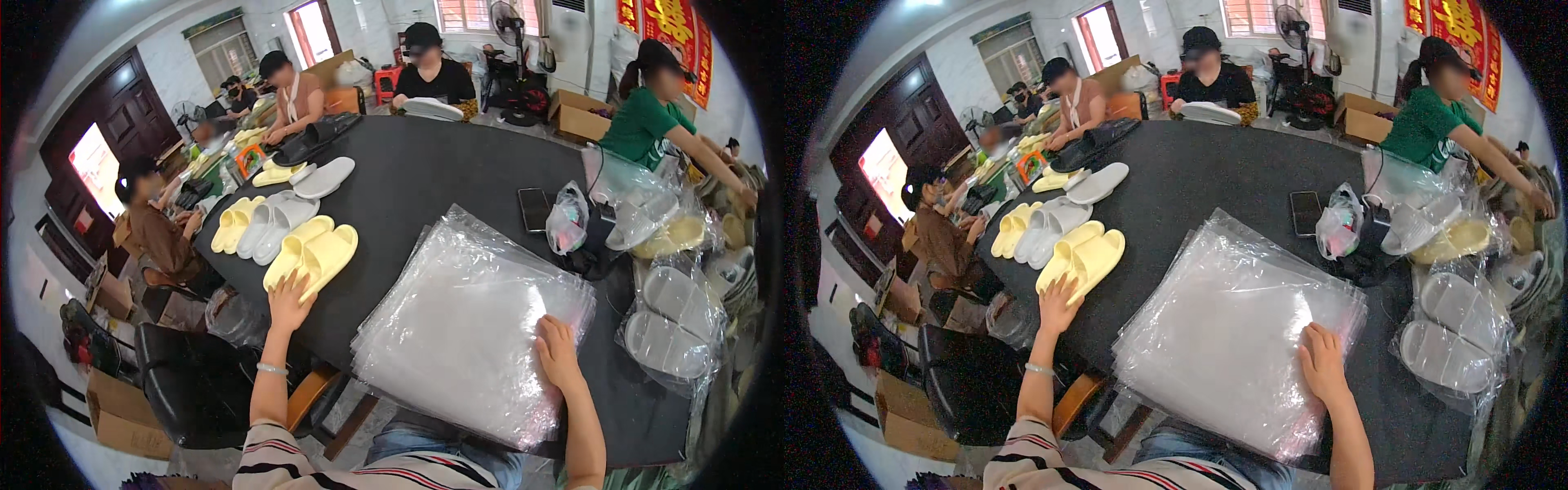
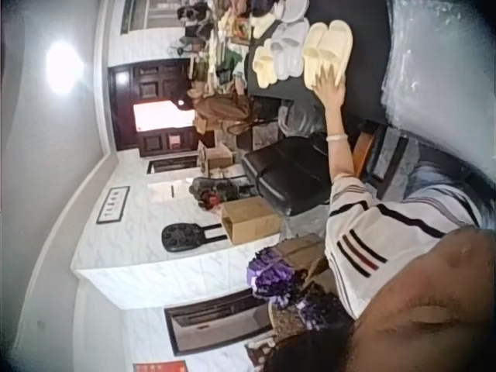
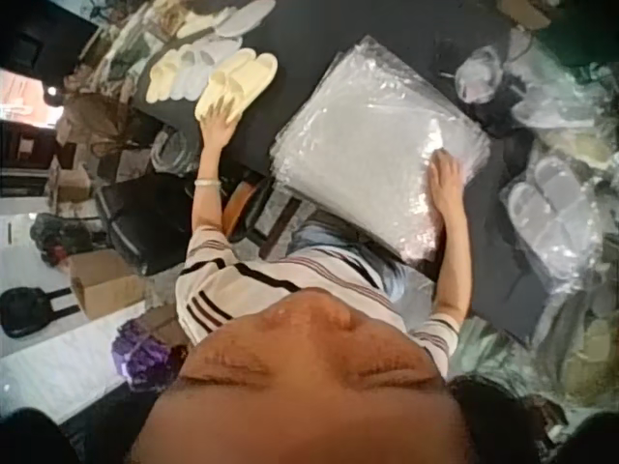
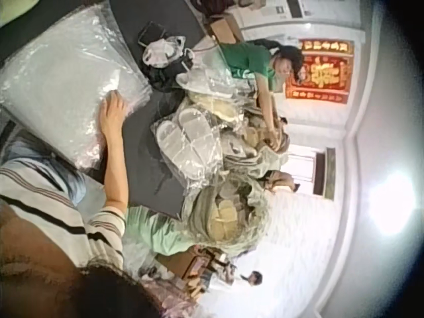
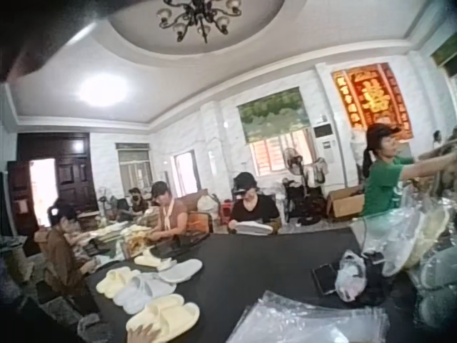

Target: The person repeatedly picks up pairs of slippers in various colors, places them into clear plastic bags, and sets the packaged pairs aside on the table. The process is repeated continuously with different slipper pairs throughout the clip.

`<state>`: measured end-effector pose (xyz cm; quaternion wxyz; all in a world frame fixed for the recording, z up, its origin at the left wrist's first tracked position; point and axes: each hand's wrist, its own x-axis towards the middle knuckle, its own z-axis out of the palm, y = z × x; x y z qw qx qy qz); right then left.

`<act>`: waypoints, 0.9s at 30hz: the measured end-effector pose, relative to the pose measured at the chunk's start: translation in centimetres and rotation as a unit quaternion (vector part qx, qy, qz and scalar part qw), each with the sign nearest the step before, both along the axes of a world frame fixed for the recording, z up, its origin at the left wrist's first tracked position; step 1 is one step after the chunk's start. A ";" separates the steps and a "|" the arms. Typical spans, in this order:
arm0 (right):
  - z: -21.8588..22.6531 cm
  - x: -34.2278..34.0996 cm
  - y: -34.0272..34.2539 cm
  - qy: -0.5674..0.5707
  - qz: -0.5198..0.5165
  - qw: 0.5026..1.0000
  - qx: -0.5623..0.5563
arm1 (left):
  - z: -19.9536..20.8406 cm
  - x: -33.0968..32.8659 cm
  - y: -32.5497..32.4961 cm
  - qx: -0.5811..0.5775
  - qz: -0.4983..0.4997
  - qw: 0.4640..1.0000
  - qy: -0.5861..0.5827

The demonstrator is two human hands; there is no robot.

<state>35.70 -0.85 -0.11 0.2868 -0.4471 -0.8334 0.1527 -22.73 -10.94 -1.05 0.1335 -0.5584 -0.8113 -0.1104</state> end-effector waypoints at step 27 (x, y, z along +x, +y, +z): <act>-3.2 6.5 3.3 0.059 -0.178 0.982 0.010 | -1.0 15.7 11.8 -0.147 -0.267 0.810 -0.501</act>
